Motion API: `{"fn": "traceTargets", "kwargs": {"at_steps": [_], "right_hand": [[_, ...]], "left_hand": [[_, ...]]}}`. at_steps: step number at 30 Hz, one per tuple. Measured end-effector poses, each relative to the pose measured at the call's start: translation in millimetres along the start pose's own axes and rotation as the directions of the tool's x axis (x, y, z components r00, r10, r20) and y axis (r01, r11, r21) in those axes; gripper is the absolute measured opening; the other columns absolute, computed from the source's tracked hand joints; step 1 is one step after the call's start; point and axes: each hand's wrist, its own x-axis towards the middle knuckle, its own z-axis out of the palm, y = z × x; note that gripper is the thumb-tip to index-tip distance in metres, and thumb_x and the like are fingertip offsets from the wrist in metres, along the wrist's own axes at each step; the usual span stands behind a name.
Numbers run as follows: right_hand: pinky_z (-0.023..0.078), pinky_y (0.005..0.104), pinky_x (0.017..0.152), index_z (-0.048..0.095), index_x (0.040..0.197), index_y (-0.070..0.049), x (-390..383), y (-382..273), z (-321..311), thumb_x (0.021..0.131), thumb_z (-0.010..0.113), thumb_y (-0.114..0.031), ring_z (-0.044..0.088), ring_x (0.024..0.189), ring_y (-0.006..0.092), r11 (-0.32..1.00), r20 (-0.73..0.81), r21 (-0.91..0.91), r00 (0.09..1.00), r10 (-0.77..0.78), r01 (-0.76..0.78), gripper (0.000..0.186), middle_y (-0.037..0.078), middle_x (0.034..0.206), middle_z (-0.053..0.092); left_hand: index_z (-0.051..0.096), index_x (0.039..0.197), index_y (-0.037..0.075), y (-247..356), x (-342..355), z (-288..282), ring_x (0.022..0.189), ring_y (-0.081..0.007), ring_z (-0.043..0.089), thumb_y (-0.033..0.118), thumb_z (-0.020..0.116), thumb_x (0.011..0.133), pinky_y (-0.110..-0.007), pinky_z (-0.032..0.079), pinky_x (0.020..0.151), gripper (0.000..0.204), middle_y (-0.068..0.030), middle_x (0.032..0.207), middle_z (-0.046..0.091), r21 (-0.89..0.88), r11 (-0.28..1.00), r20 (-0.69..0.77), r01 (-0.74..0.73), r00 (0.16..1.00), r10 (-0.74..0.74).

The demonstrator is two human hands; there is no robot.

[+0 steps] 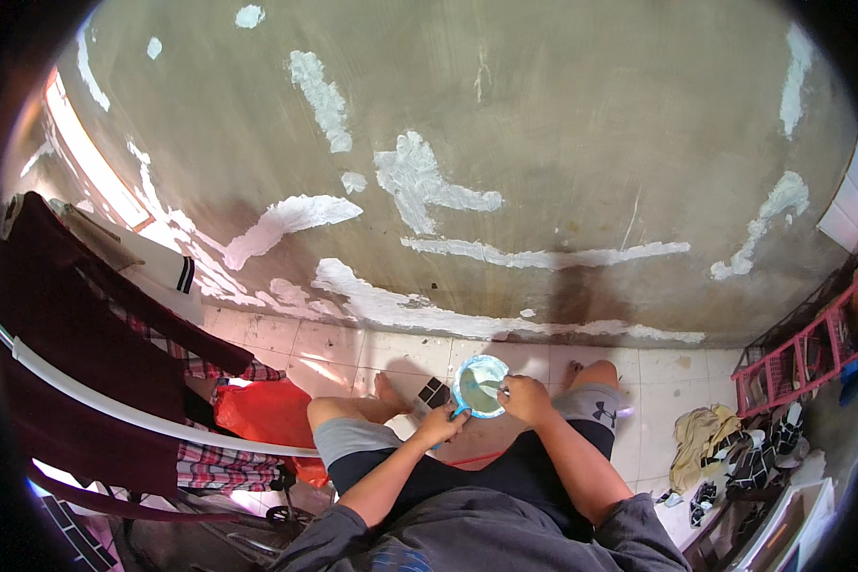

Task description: The person applies a white substance to a wall using a putty knife, taking material from a container and smoothing it over several spots on the wall surface.

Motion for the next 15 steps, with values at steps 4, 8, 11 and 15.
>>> {"fn": "traceTargets", "kwargs": {"at_steps": [4, 8, 11, 15], "right_hand": [[0.055, 0.0482, 0.076, 0.07, 0.09, -0.004, 0.6, -10.5, -1.5, 0.082, 0.065, -0.028, 0.069, 0.082, 0.0379, 0.998, 0.097, -0.041, 0.995, -0.036, 0.04, 0.026, 0.02, 0.087, 0.07], [0.054, 0.0487, 0.077, 0.069, 0.088, -0.003, 1.3, -15.5, -4.7, 0.082, 0.065, -0.028, 0.069, 0.083, 0.0381, 0.998, 0.111, -0.019, 0.992, -0.057, 0.059, 0.026, 0.021, 0.087, 0.07], [0.055, 0.0475, 0.076, 0.07, 0.091, -0.005, -3.2, -23.6, -12.6, 0.082, 0.065, -0.028, 0.069, 0.083, 0.0373, 0.996, 0.115, -0.026, 0.99, -0.08, 0.083, 0.026, 0.018, 0.089, 0.07], [0.054, 0.0471, 0.075, 0.07, 0.093, -0.006, -7.4, -24.5, -16.0, 0.083, 0.065, -0.03, 0.068, 0.082, 0.0376, 0.991, -0.016, -0.006, 0.991, -0.135, 0.135, 0.027, 0.017, 0.09, 0.07]], "left_hand": [[0.062, 0.111, 0.0, -0.2, -14.3, -0.1, 0.052, -0.0141, 0.061, 0.049, 0.06, 0.095, -0.03, 0.049, 0.05, 0.052, -0.0063, 0.07, 0.065, 0.096, 0.995, -0.001, 0.031, 1.0, -0.031], [0.062, 0.107, 0.0, 18.5, -27.9, -4.9, 0.05, -0.0131, 0.058, 0.046, 0.06, 0.096, -0.029, 0.048, 0.049, 0.047, -0.0048, 0.067, 0.062, 0.029, 0.999, -0.006, 0.037, 0.999, -0.037], [0.062, 0.102, 0.0, 32.5, -33.9, -5.6, 0.049, -0.0129, 0.058, 0.045, 0.059, 0.097, -0.03, 0.047, 0.048, 0.045, -0.0042, 0.067, 0.063, 0.03, 1.0, -0.017, -0.002, 1.0, 0.002], [0.063, 0.103, 0.0, 15.4, -23.7, 0.4, 0.05, -0.0134, 0.059, 0.044, 0.06, 0.096, -0.03, 0.048, 0.05, 0.044, -0.0048, 0.069, 0.065, -0.036, 0.999, -0.035, 0.016, 0.999, -0.017]]}}
